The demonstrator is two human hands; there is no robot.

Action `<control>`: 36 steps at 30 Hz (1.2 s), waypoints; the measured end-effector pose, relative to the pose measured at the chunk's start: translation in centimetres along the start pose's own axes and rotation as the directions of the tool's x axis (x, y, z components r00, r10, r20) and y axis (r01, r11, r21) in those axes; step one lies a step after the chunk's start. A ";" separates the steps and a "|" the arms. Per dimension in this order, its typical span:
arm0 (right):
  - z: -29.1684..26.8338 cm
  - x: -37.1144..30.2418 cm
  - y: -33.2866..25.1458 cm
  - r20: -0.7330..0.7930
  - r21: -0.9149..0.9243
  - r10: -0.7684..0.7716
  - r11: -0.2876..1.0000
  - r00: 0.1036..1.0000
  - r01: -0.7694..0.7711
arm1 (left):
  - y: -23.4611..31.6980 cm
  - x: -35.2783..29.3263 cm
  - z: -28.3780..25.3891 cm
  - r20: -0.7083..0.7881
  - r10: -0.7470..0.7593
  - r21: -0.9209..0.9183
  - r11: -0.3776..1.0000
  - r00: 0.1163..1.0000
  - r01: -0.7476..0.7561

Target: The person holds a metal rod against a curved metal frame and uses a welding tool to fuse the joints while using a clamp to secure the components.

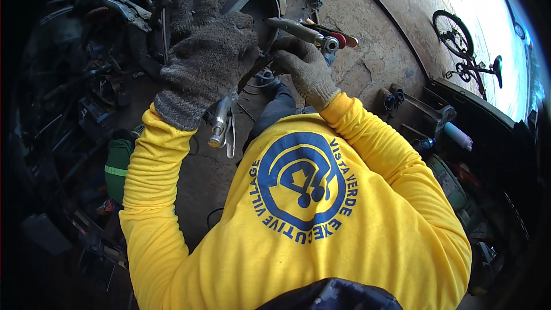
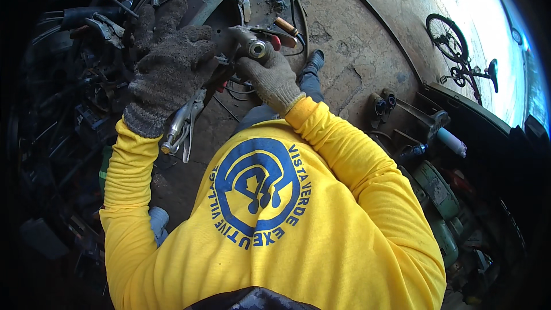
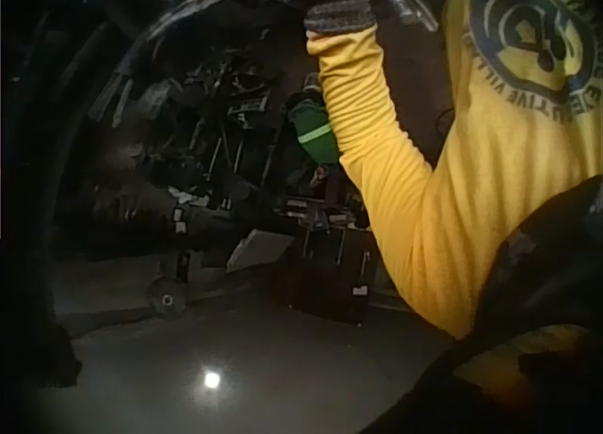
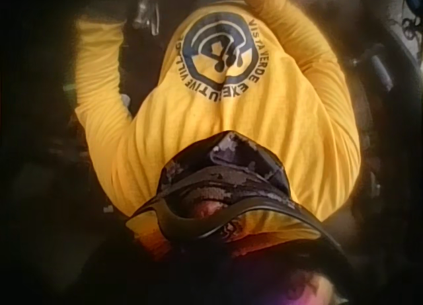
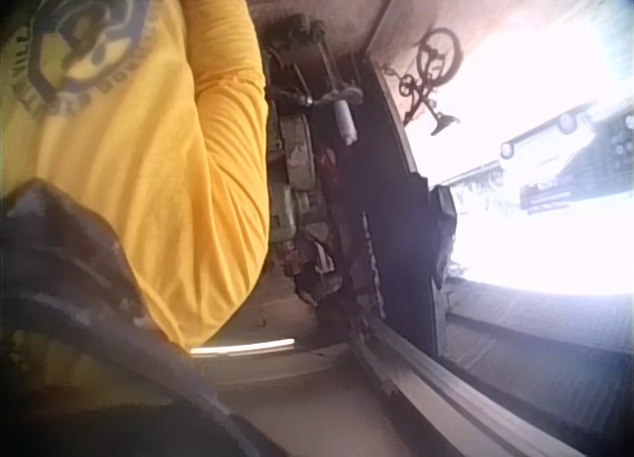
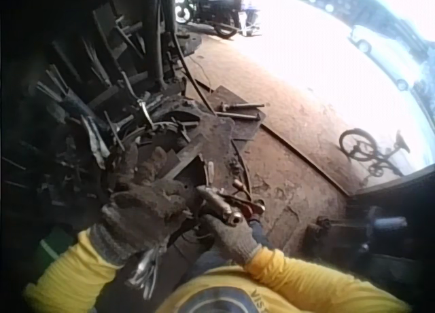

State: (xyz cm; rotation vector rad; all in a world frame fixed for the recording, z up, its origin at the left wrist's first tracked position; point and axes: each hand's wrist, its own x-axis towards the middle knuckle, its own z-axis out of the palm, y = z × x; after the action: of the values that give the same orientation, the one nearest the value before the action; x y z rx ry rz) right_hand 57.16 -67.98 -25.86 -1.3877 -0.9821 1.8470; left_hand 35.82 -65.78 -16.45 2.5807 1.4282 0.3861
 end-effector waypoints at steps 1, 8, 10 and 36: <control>-0.2 0.0 0.1 -0.034 0.011 -0.011 1.000 0.999 0.011 | 0.0 0.1 0.0 -0.002 0.011 -0.001 1.000 1.000 -0.011; -1.1 0.1 0.7 -0.118 0.002 -0.060 0.998 0.991 0.060 | 0.0 -0.1 0.3 -0.046 0.010 0.017 1.000 0.999 -0.009; -0.9 -0.1 0.2 -0.108 -0.085 -0.070 0.994 0.992 0.061 | 0.0 0.0 0.4 -0.040 0.020 0.040 0.999 0.999 -0.019; 2.4 0.1 -1.5 -0.107 -0.346 -0.262 0.914 0.959 0.211 | 0.7 0.4 -0.7 0.034 -0.019 0.081 0.997 0.999 0.016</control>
State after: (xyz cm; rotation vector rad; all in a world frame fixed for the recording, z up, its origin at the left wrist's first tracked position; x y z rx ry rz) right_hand 54.86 -67.57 -24.24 -1.4997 -1.3630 1.4192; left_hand 36.36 -65.84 -15.56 2.6225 1.4828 0.2849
